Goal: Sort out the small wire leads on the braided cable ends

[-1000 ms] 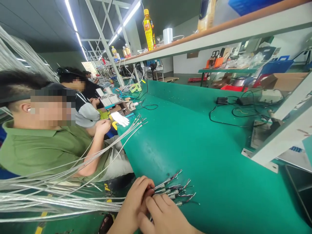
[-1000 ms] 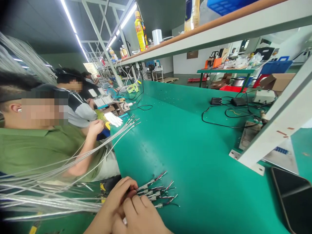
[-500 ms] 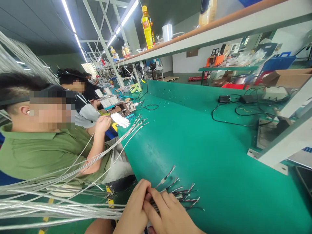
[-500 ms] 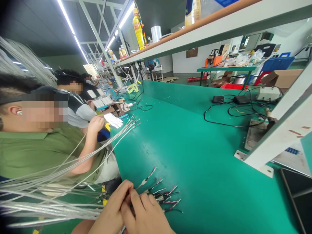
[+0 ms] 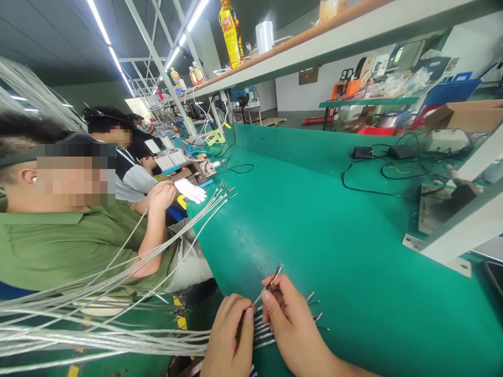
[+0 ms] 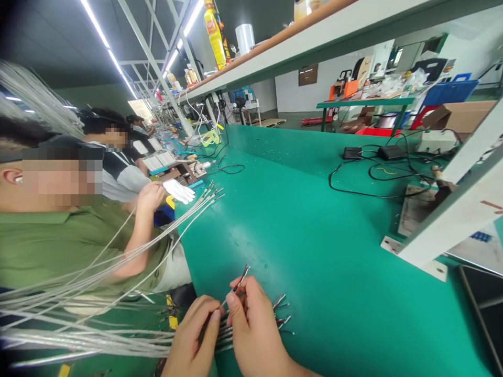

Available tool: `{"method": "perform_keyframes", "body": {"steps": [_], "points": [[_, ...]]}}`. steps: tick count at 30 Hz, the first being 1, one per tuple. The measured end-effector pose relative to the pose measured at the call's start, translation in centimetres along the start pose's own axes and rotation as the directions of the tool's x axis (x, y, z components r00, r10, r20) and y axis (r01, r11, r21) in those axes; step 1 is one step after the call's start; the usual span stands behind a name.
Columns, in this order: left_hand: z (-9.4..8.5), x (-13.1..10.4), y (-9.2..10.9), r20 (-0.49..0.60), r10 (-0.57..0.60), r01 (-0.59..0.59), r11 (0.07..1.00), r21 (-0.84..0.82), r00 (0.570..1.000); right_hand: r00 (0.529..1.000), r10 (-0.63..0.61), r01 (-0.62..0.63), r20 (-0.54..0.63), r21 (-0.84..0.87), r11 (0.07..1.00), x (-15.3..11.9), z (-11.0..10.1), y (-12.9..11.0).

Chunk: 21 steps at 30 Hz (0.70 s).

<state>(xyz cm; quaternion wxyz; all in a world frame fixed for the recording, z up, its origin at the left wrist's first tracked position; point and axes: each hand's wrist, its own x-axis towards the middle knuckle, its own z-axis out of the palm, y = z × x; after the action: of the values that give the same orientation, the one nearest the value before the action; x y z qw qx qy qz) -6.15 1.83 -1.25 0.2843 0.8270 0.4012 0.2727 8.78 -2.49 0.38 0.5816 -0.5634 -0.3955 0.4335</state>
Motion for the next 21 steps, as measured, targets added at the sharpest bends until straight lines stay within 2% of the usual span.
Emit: {"method": "perform_keyframes", "body": {"steps": [4,6,9,11,13,17,21], "points": [[0.1,0.4,1.6,-0.014,-0.011,0.012,0.996,0.09,1.0,0.998,0.052,-0.056,0.033,0.143,0.988,0.4,0.0,0.0],[0.4,1.2,2.6,-0.043,-0.003,0.004,1.0,0.029,0.999,0.998,0.059,-0.063,0.03,0.141,0.988,0.7,-0.2,-0.4],[1.2,2.7,3.8,-0.043,-0.052,0.046,0.99,-0.131,0.998,1.0,0.007,-0.009,-0.025,-0.065,0.998,1.7,-1.1,-1.2],[1.6,3.5,4.0,-0.034,-0.105,0.099,0.984,-0.146,0.994,0.999,-0.043,0.036,-0.026,-0.217,0.975,2.6,-1.8,-1.6],[1.8,4.0,4.0,-0.021,-0.132,0.129,0.985,-0.112,0.991,0.998,-0.053,0.055,0.014,-0.271,0.961,3.4,-2.4,-1.7],[1.6,4.1,4.0,-0.002,-0.164,0.163,0.985,-0.057,0.987,0.998,0.003,0.006,0.06,-0.161,0.987,4.3,-2.9,-1.2],[1.7,4.3,3.9,-0.012,-0.181,0.18,0.981,-0.072,0.983,0.999,0.005,0.0,0.052,-0.095,0.995,4.5,-3.0,-0.6]]}}
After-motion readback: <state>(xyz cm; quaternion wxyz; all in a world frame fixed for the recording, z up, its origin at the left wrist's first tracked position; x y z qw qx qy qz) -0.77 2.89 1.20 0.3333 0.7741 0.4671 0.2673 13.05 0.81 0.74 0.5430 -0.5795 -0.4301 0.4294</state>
